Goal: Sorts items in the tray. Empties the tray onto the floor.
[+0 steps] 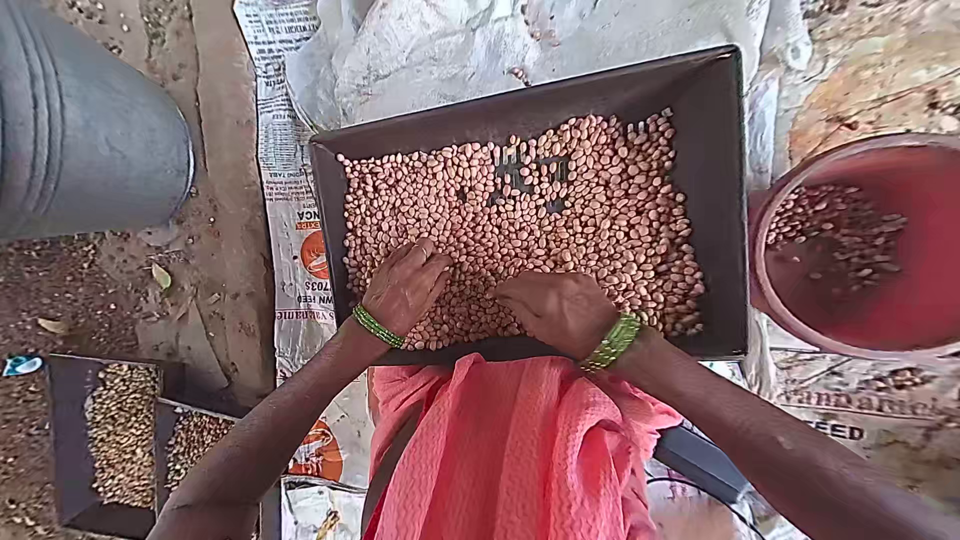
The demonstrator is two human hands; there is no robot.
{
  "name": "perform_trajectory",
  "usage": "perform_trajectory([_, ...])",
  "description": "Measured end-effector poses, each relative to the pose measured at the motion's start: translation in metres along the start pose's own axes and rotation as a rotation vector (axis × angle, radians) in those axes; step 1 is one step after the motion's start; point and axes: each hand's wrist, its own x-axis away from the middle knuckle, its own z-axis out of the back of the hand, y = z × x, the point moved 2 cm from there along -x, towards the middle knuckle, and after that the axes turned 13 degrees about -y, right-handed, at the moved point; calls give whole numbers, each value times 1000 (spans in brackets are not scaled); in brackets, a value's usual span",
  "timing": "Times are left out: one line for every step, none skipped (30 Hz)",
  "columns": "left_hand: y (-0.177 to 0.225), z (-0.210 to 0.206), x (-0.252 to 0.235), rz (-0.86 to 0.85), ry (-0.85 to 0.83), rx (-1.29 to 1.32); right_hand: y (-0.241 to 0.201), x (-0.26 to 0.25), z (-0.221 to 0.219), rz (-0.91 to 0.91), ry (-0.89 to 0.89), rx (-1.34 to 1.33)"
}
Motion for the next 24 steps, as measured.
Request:
perform_trajectory([2, 1, 0, 15, -18, -12, -1, -7, -9, 53, -27, 126])
perform_trajectory([3, 2, -1, 23, -27, -27, -4, -12, -14, 71, -85, 228])
perform_trajectory([5, 1, -2, 21, -25, -39, -7, -16, -17, 73, -137, 305])
perform_trajectory([5, 1, -2, 18, -20, -47, -10, -20, -19, 78, -164, 362])
perform_trajectory([6, 1, -4, 17, -11, -56, -12, -23, -20, 91, -157, 398])
perform_trajectory([6, 1, -3, 17, -9, -65, -15, -23, -21, 99, -148, 421])
perform_trajectory([6, 0, -4, 18, -5, -71, -17, -24, -22, 112, -125, 437])
perform_trajectory([6, -1, -4, 14, 7, -85, -16, -24, -23, 127, -100, 445])
perform_trajectory([5, -2, -4, 6, 22, -96, -15, -24, -23, 139, -85, 444])
perform_trajectory([4, -3, -4, 2, 29, -95, -13, -23, -24, 151, -73, 442])
perform_trajectory([3, -1, -5, 12, 13, -71, -10, -23, -25, 159, -64, 432])
perform_trajectory([1, 3, -5, 38, -12, -22, -7, -22, -24, 156, -72, 413])
perform_trajectory([-1, 9, -5, 80, -27, 42, -4, -21, -24, 153, -79, 392])
perform_trajectory([-5, 16, -4, 124, -17, 97, -1, -19, -25, 152, -71, 364])
perform_trajectory([-10, 24, -1, 161, 5, 141, 1, -18, -25, 140, -67, 341])
perform_trajectory([-14, 31, 1, 187, 28, 172, 3, -17, -25, 119, -68, 319])
perform_trajectory([-16, 39, 4, 201, 35, 203, 3, -17, -25, 102, -60, 304])
perform_trajectory([-18, 44, 7, 186, 48, 219, 4, -18, -26, 88, -41, 302])
perform_trajectory([-17, 46, 9, 161, 61, 231, 4, -20, -27, 75, -22, 303])
perform_trajectory([-13, 48, 11, 135, 55, 246, 4, -22, -28, 63, -7, 298])
perform_trajectory([-8, 47, 12, 106, 41, 265, 4, -23, -29, 50, -1, 292])
perform_trajectory([-3, 44, 12, 82, 26, 272, 4, -24, -29, 46, -1, 280])
perform_trajectory([0, 40, 12, 59, 19, 271, 3, -25, -28, 46, -3, 272])
perform_trajectory([2, 37, 11, 41, 16, 266, 3, -25, -26, 43, -8, 272])
